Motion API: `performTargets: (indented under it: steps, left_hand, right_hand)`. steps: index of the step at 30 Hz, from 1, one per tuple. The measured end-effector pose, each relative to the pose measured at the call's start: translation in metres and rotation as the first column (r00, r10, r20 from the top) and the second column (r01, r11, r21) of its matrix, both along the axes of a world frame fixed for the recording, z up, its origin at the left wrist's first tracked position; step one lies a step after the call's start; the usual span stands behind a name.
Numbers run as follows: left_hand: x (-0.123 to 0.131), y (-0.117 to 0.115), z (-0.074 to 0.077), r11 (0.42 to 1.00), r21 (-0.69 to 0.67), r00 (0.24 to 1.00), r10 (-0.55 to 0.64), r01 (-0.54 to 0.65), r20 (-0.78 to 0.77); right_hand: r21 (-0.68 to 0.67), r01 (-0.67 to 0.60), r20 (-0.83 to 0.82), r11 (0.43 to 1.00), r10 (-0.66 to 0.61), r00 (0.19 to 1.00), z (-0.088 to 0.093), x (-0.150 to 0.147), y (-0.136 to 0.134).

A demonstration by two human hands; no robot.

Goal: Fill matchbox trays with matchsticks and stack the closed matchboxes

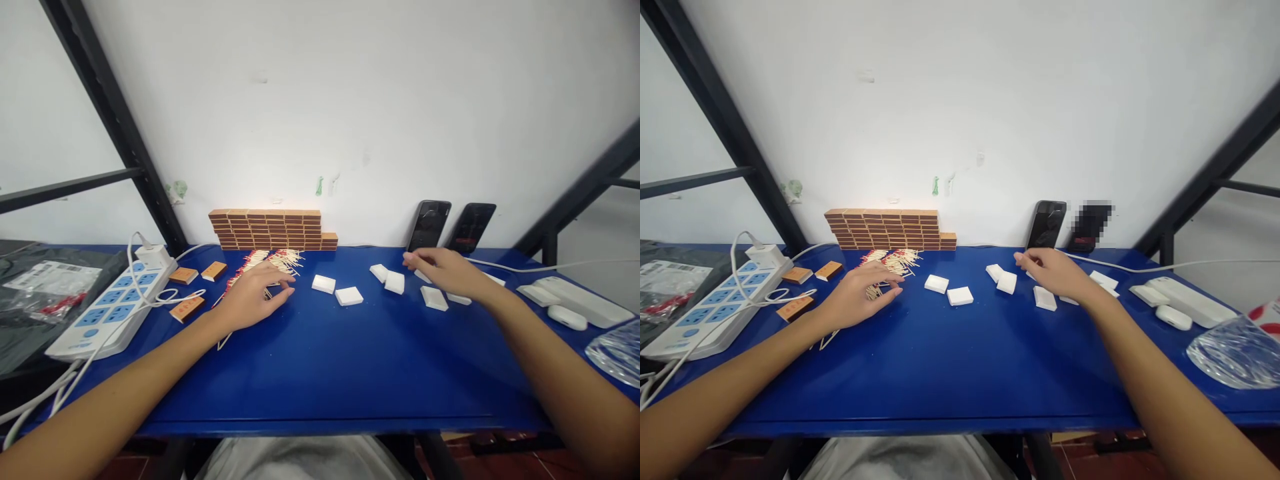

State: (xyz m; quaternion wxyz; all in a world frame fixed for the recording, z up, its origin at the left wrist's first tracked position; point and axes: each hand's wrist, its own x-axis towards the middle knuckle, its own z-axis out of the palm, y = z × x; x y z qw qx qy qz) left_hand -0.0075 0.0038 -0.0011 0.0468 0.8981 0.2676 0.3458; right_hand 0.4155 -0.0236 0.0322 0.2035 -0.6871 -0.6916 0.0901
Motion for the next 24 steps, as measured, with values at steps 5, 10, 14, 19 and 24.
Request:
performTargets:
  steps: [5,10,14,19,24]
  left_hand:
    - [-0.001,0.001,-0.001,1.0,-0.003,1.0,-0.008,0.008,-0.006]
    - [0.0,0.0,-0.001,1.0,0.008,1.0,-0.017,0.017,-0.01]
    - [0.001,-0.001,-0.001,1.0,0.016,0.999,-0.017,0.018,-0.028]
    - [0.0,-0.002,0.0,1.0,0.021,0.999,-0.014,0.014,-0.03]
    - [0.001,-0.004,0.002,1.0,0.013,0.999,-0.017,0.018,-0.042]
  right_hand:
    - [-0.125,0.042,-0.088,0.991,-0.053,0.995,0.01,0.001,0.047]
    - [-0.003,0.11,-0.051,0.994,-0.11,0.993,-0.008,0.015,0.05]
    - [-0.032,0.176,-0.106,0.984,-0.178,0.978,-0.016,0.031,0.036]
    - [0.088,0.329,0.112,0.94,-0.337,0.935,-0.002,0.063,0.026]
    - [-0.021,0.529,0.251,0.848,-0.508,0.824,-0.003,0.122,0.016]
